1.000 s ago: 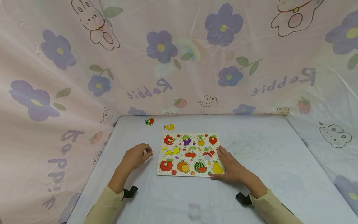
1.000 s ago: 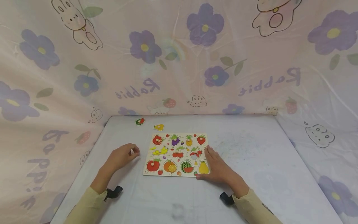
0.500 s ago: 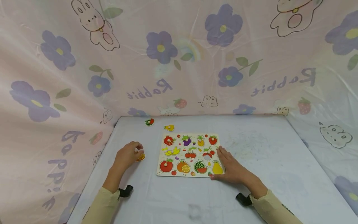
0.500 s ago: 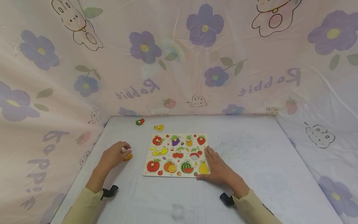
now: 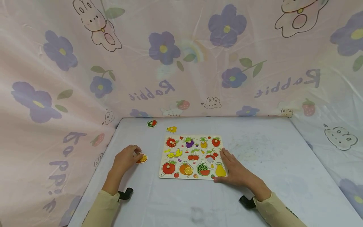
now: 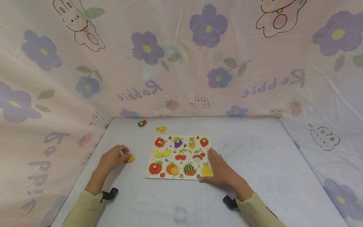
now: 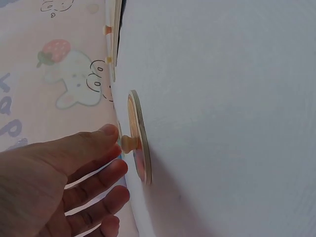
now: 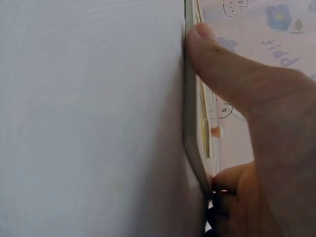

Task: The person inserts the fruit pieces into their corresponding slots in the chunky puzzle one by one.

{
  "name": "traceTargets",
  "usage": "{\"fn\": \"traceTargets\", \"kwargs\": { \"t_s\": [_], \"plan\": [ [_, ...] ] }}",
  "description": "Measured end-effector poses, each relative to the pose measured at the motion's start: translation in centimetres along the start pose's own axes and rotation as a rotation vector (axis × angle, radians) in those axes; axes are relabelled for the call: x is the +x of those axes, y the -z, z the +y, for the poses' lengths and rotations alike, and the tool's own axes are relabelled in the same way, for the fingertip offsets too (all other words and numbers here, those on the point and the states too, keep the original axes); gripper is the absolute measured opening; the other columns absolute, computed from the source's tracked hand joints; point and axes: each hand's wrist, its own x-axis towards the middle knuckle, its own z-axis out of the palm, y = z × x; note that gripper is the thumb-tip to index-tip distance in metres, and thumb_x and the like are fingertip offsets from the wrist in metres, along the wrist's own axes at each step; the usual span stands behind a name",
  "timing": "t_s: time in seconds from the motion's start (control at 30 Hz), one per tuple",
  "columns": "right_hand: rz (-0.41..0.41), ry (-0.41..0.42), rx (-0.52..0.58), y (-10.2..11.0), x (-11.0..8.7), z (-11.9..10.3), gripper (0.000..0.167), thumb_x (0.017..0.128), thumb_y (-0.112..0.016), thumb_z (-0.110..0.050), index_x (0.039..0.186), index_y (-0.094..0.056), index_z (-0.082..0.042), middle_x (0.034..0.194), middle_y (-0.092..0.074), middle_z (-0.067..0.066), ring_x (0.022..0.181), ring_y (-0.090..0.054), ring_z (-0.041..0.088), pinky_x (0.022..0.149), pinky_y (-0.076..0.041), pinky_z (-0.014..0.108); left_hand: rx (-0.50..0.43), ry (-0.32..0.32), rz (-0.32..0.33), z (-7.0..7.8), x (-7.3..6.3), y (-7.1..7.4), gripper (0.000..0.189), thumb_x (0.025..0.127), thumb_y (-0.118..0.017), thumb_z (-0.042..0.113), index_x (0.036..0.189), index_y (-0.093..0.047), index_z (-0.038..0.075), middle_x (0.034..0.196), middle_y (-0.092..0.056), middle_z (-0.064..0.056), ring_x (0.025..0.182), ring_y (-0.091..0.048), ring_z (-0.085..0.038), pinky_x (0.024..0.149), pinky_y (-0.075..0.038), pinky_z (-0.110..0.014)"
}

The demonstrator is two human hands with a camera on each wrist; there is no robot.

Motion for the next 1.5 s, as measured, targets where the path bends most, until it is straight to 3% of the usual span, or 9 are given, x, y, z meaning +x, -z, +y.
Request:
{"fn": "traceTargets", "kwargs": {
  "t_s": [0.3,0.8,1.23,1.5],
  "plan": [
    [0.0,0.0,0.003,-0.1,0.0,0.2,0.134,0.08,-0.086,-0.067,0.167,-0.017,0.007,0.177,-0.012,0.025,0.163,-0.017,0.043,0.128,-0.019,0.061,-0.02,0.007,-0.06,-0.1,-0.3,0.0,0.016,0.098,-0.082,0.024,0.106,-0.075,0.013,0.099,-0.068,0.0,0.084,-0.063,-0.017,0.07,-0.052,-0.037],
    [-0.006,-0.016,0.0,-0.3,0.0,0.4,0.136,0.08,-0.083,-0.072,0.169,-0.015,0.005,0.178,-0.009,0.022,0.163,-0.015,0.042,0.128,-0.018,0.061,-0.036,0.018,-0.065,0.1,-0.3,-0.3,0.013,0.098,-0.082,0.019,0.104,-0.074,0.011,0.095,-0.067,0.0,0.082,-0.06,-0.017,0.07,-0.05,-0.037],
    [-0.009,-0.013,0.005,-0.4,0.2,0.3,0.135,0.08,-0.084,-0.07,0.169,-0.014,0.004,0.178,-0.009,0.022,0.164,-0.014,0.041,0.129,-0.016,0.06,-0.029,-0.01,-0.012,0.3,-0.1,-0.5,0.014,0.097,-0.081,0.018,0.106,-0.074,0.01,0.092,-0.066,0.0,0.08,-0.058,-0.016,0.068,-0.049,-0.036],
    [-0.011,-0.014,-0.002,-0.4,0.3,0.5,0.135,0.08,-0.083,-0.071,0.169,-0.014,0.004,0.178,-0.009,0.021,0.164,-0.014,0.041,0.129,-0.016,0.06,-0.023,-0.051,0.037,1.6,0.4,-0.6,0.016,0.097,-0.083,0.021,0.108,-0.074,0.013,0.093,-0.065,0.001,0.079,-0.056,-0.016,0.067,-0.047,-0.034]
  ]
}}
